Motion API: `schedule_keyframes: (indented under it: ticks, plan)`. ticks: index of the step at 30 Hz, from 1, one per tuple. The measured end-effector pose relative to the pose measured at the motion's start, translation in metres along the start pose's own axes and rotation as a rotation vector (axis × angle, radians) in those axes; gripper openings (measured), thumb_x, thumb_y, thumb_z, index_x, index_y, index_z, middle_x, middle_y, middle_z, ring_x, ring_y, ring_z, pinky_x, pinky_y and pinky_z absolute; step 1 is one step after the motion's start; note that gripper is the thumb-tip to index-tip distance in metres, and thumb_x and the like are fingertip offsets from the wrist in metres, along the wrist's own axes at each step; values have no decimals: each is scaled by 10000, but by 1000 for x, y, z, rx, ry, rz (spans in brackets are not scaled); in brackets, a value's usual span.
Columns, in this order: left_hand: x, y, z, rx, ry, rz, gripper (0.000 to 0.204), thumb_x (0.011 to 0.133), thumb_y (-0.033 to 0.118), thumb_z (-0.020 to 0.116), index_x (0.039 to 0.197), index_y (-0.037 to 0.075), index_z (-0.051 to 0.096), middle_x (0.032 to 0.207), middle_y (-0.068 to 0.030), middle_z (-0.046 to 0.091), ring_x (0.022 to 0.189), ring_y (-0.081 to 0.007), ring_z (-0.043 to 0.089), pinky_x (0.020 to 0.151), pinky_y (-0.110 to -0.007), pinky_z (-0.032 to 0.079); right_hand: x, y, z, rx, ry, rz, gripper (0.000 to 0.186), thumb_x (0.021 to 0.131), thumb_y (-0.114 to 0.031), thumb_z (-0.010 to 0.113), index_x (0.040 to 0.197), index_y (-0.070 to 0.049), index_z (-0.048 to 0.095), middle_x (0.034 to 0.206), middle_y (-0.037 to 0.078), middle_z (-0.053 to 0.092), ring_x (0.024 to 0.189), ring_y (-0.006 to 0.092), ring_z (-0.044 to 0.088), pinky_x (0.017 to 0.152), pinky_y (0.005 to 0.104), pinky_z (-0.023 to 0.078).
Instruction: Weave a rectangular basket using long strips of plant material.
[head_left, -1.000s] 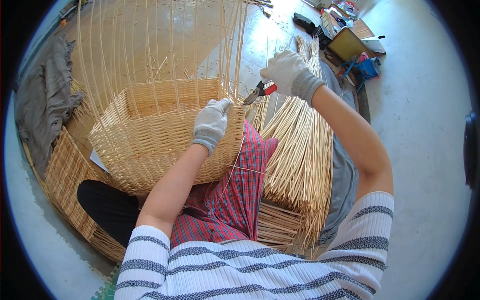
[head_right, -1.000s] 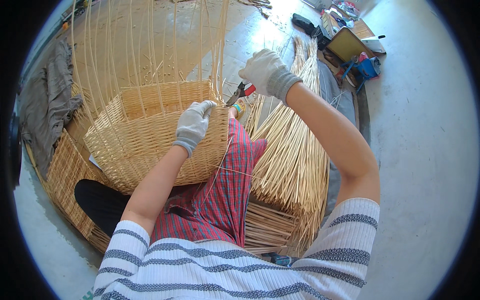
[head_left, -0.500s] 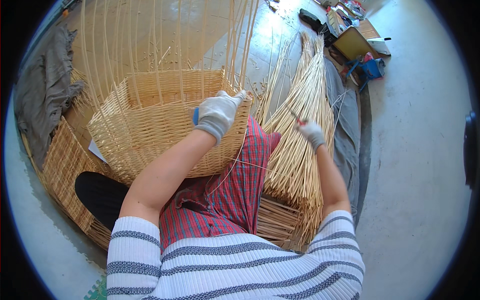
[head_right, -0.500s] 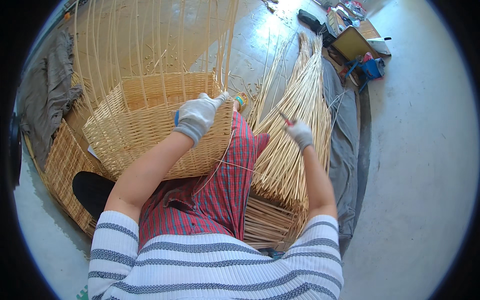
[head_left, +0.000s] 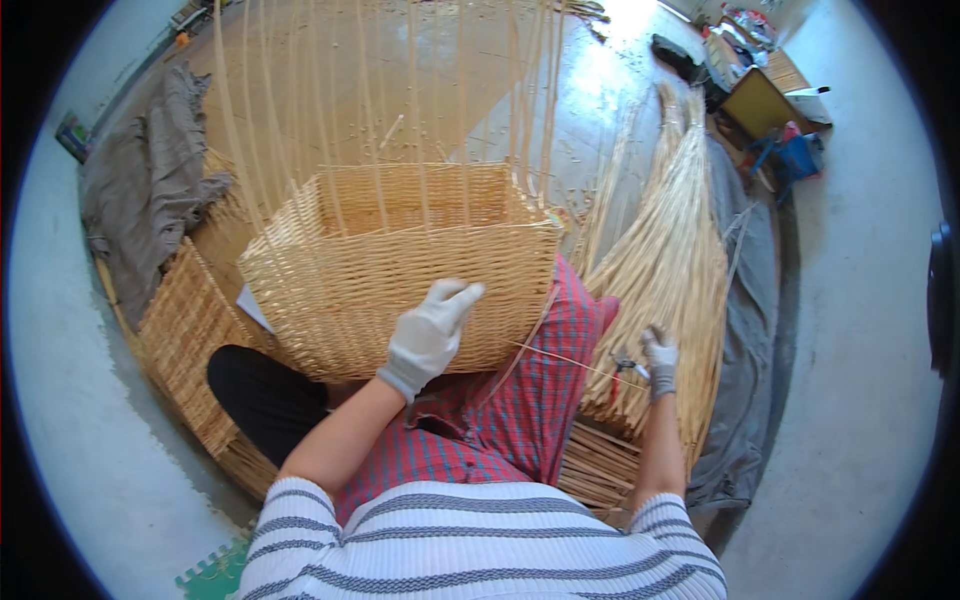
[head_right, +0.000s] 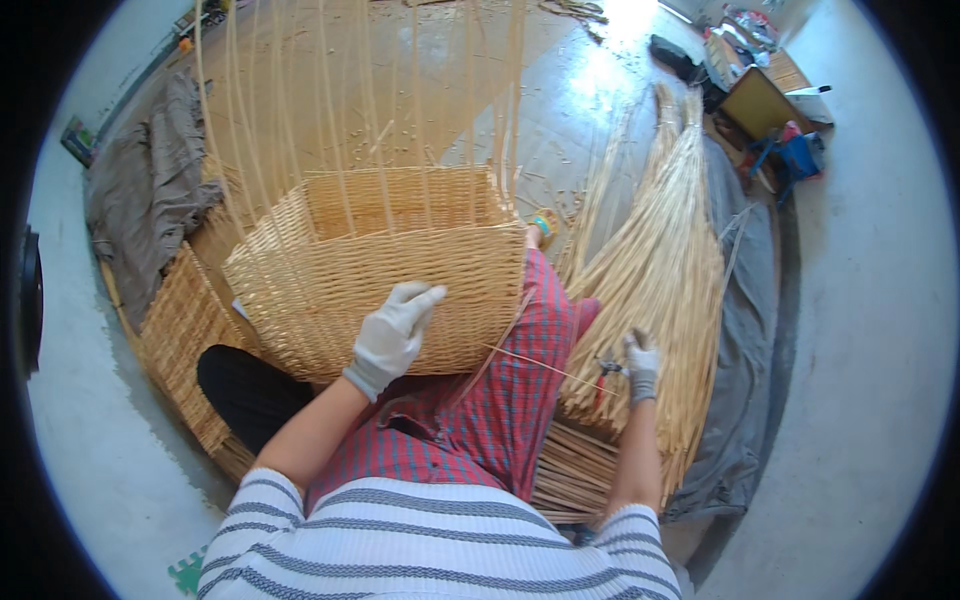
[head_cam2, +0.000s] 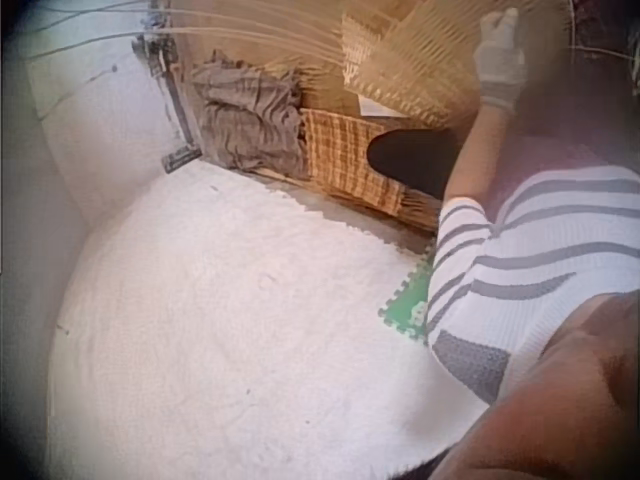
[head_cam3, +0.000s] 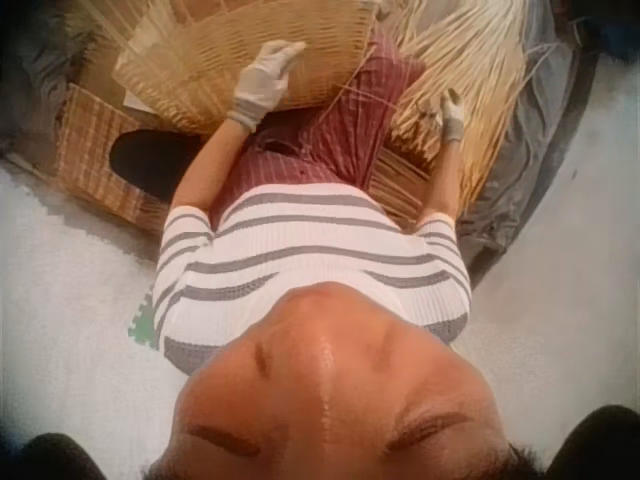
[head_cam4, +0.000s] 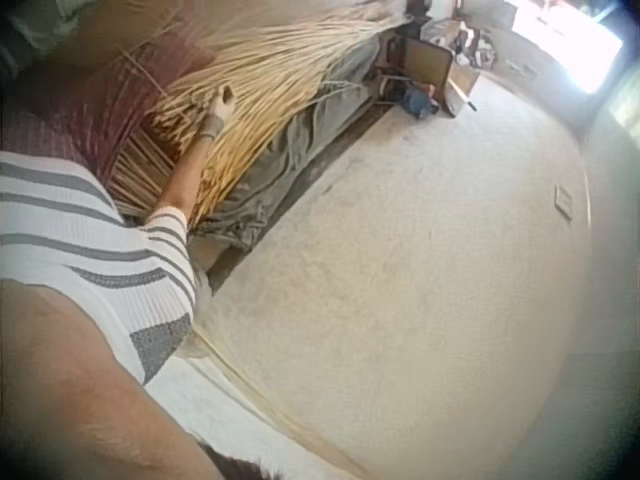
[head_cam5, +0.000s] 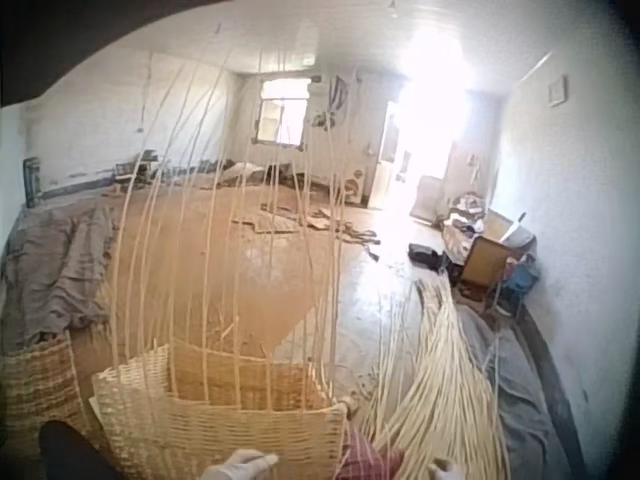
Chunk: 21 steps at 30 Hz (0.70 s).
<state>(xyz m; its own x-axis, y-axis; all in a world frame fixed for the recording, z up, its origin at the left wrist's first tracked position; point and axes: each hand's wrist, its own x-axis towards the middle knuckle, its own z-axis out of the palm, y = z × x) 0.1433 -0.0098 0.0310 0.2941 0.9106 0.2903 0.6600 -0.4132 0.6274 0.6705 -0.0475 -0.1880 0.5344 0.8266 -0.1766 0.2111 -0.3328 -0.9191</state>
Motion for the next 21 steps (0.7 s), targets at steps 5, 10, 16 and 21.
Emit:
schedule_keyframes:
  ticks: [5, 10, 16, 21]
  plan:
    - [-81, -128, -32, 55, 452, -369, 272, 923, 82, 677, 1194, 92, 672, 1091, -140, 673, 933, -281, 662, 804, -386, 535, -103, -202, 52, 228, -2, -16, 298, 976, -183, 684, 1230, -30, 660, 1037, 52, 700, 844, 121, 653, 715, 267, 531]
    - [-73, -160, -125, 15, 856, -775, 436, 889, 133, 768, 1293, 87, 612, 1198, -137, 649, 1046, -257, 631, 882, -382, 518, -184, -269, 153, 328, -1142, 126, 326, 1023, -215, 598, 1259, 9, 619, 1009, 92, 695, 864, 159, 683, 768, 284, 565]
    - [-33, -193, -174, -8, 478, -354, 641, 861, 310, 820, 1414, 123, 557, 1353, -73, 614, 1189, -252, 595, 1024, -351, 466, -255, -76, 348, 565, -1404, 1073, 429, 1017, -328, 618, 1312, -20, 575, 1118, 120, 670, 959, 219, 680, 832, 319, 565]
    - [-20, -197, -213, 17, 69, -534, 348, 883, 194, 794, 1194, 78, 689, 1095, -62, 628, 650, -179, 609, 596, -350, 510, -274, -66, 386, 472, -988, 987, 659, 942, -477, 693, 1326, 26, 508, 1233, 199, 629, 1121, 304, 640, 895, 401, 578]
